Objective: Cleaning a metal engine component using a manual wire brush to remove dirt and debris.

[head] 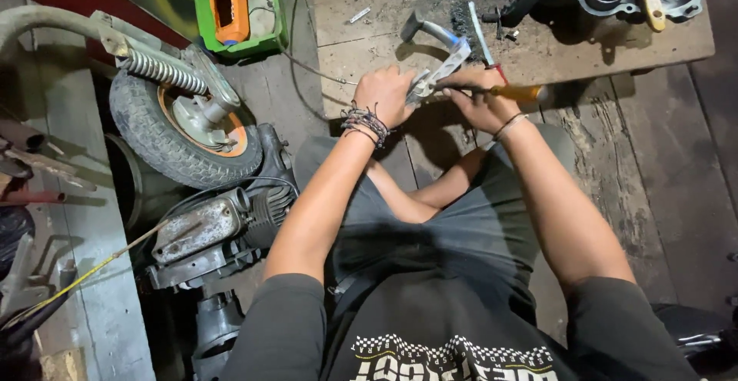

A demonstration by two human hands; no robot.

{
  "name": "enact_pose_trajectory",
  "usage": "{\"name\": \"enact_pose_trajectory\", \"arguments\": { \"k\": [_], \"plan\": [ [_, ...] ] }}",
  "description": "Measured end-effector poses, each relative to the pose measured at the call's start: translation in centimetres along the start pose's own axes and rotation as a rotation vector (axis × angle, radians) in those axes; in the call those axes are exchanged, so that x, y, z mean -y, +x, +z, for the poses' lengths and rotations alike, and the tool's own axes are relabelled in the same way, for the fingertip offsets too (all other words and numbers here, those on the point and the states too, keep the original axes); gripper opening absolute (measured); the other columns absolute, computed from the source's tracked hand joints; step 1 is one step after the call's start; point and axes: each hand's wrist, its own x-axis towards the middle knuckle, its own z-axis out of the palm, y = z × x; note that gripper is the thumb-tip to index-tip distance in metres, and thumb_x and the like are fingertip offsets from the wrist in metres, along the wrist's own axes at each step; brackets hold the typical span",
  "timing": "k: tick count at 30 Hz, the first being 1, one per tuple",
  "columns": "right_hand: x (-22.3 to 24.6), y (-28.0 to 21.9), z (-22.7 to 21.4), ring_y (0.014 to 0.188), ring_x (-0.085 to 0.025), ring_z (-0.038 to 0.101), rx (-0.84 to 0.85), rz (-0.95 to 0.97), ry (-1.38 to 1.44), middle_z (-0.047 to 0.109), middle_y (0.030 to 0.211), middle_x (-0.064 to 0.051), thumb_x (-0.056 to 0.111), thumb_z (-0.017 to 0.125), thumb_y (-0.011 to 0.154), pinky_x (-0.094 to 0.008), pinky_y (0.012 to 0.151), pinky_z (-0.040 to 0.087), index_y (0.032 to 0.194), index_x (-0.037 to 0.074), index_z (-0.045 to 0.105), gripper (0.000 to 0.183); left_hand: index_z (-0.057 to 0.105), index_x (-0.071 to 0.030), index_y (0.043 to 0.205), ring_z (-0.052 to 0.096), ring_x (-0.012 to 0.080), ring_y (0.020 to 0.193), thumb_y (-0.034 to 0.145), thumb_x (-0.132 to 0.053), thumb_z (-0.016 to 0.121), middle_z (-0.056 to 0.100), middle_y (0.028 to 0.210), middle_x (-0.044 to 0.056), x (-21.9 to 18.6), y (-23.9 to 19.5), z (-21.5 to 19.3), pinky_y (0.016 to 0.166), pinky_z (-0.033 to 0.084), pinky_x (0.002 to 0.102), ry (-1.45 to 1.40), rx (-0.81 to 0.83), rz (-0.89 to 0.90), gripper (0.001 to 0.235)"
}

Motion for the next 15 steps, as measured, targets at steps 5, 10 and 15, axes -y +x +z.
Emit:
{"name": "enact_pose_trajectory", "arguments": {
  "k": [5,10,15],
  "plan": [
    [-0.2,-0.3,0.7,0.104,-0.044,0.071,0.053,0.062,-0.032,0.076,0.105,-0.023,0.007,0.069,0.101,-0.055,0.094,0.055,0.112,0.006,0.079,0.015,0.066,-0.025,0.108,0.073,0.0298,0.084,0.068,-0.048,0.089,0.064,0.088,0.002,-0.1,-0.5,-0.1,0.075,0.062,0.048,-0.001,0.042,-0.012,0.051],
    [-0.1,-1.2,2.5,0.102,-0.040,0.072,-0.103,-0.026,0.001,0.077,0.102,-0.014,0.009,0.072,0.098,-0.049,0.090,0.057,0.111,0.015,0.079,0.016,0.065,-0.025,0.112,0.074,0.0339,0.087,0.073,-0.052,0.084,0.065,0.091,0.004,-0.2,-1.0,-2.9,0.076,0.062,0.052,-0.059,0.080,-0.110,0.051],
    [0.4,-5.2,4.3,0.101,-0.030,0.074,-0.473,0.239,0.180,0.078,0.097,-0.012,0.018,0.078,0.100,-0.041,0.089,0.057,0.107,0.010,0.080,0.011,0.069,-0.019,0.117,0.074,0.0393,0.093,0.080,-0.048,0.080,0.069,0.099,0.010,-0.2,-2.1,-5.9,0.082,0.062,0.055,-0.226,0.141,-0.259,0.048]
  ]
}}
